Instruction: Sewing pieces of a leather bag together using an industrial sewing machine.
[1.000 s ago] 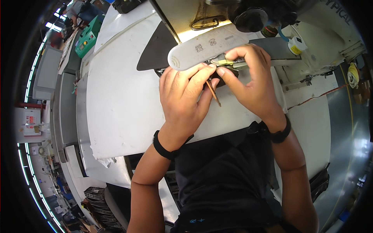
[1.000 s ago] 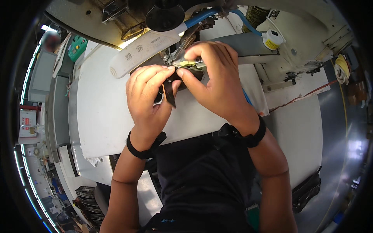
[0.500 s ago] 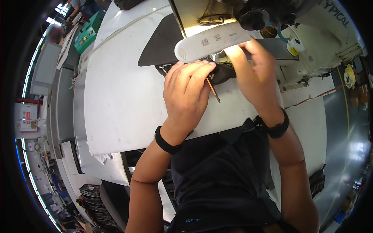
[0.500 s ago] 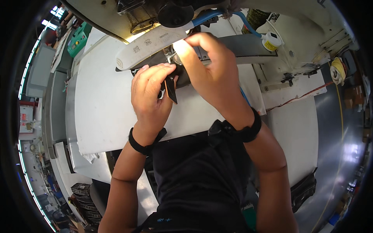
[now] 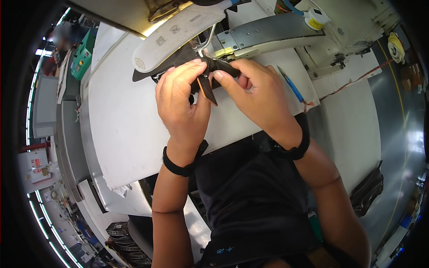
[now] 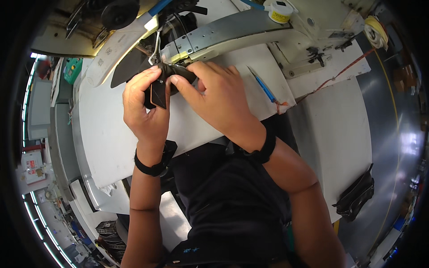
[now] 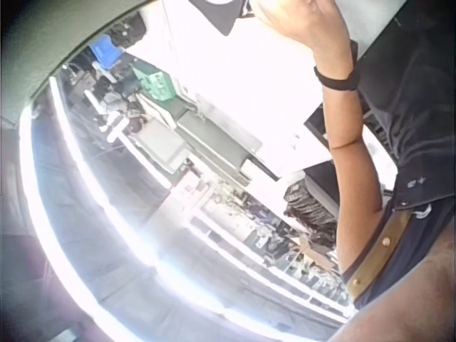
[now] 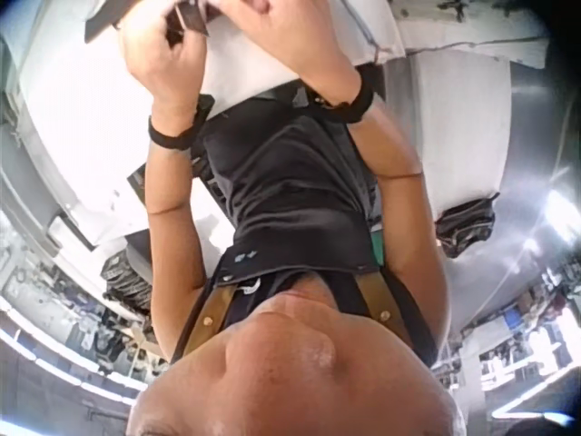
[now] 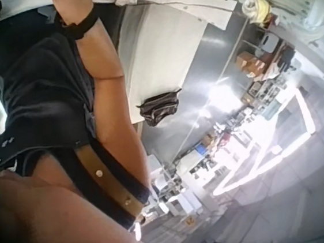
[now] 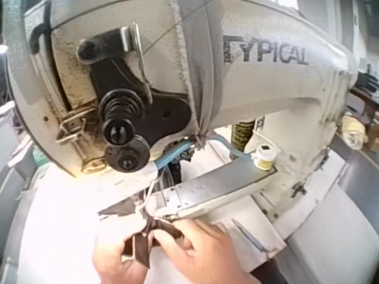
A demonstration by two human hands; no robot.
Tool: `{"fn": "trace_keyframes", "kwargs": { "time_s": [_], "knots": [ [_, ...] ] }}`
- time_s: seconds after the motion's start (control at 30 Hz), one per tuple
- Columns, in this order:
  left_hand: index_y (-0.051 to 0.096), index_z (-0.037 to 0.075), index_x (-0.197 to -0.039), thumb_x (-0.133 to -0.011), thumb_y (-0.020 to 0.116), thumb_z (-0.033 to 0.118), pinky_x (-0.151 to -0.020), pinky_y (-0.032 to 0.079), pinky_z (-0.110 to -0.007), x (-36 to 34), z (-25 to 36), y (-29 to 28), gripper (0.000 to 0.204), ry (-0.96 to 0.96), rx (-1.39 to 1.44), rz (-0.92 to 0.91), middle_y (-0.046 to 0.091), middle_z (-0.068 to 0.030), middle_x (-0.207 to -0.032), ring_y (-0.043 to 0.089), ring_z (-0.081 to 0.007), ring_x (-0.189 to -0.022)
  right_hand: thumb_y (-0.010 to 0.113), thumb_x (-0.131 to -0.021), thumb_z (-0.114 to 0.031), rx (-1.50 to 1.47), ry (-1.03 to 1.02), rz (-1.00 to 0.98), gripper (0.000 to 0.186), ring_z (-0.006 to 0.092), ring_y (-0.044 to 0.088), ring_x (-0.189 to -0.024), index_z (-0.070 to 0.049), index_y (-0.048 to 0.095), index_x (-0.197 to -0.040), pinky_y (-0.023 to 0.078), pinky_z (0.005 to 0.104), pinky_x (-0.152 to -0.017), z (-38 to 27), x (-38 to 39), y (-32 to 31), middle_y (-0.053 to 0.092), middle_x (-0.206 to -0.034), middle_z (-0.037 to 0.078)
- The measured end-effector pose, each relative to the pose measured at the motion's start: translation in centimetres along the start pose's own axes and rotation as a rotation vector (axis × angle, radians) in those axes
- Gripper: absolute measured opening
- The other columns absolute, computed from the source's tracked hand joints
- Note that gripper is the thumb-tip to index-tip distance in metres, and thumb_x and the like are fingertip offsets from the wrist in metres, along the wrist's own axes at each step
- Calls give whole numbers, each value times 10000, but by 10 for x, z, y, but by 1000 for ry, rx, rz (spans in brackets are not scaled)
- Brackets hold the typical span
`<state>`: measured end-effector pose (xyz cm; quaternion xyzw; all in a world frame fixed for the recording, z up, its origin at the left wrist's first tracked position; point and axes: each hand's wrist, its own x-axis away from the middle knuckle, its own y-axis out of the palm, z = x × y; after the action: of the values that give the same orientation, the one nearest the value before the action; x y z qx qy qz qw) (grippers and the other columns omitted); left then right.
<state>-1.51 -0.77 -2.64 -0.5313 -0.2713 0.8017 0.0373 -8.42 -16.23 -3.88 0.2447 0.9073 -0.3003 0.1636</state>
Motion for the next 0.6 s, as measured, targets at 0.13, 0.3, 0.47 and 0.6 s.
{"fn": "trace_keyframes", "kwargs": {
  "time_s": [0.13, 0.3, 0.47, 0.6],
  "knots": [
    [722, 80, -1102, -832, 806, 17, -994, 472, -389, -2, 1, -1, 289, 27, -54, -3, 767, -65, -1100, 715, -219, -1057, 808, -878, -195, -36, -207, 148, 185, 212, 525, -677, -34, 717, -867, 429, 361, -687, 1, -13, 0, 568, -743, 40],
    [716, 83, -1119, -823, 776, -8, -987, 466, -389, -1, 3, -2, 316, 18, -70, -10, 761, -51, -1110, 707, -212, -1059, 794, -839, -183, 241, -413, 149, 155, 238, 536, -855, -84, 695, -774, 395, 396, -814, -4, -29, -14, 568, -828, 20],
    [706, 67, -1134, -786, 741, -64, -980, 466, -389, 1, 5, -1, 373, 10, -86, -21, 734, -52, -1119, 695, -206, -1045, 785, -832, -197, 224, -496, 104, 198, 220, 572, -983, -82, 674, -715, 368, 398, -915, -4, -55, -19, 641, -955, 14],
    [708, 61, -1126, -792, 746, -56, -985, 464, -386, 0, 5, 0, 356, -8, -85, -17, 732, -55, -1108, 689, -206, -1028, 796, -842, -179, 159, -431, -8, 237, 231, 610, -1013, -70, 644, -696, 366, 402, -980, 0, -58, -21, 678, -1036, 40]
  ]
}}
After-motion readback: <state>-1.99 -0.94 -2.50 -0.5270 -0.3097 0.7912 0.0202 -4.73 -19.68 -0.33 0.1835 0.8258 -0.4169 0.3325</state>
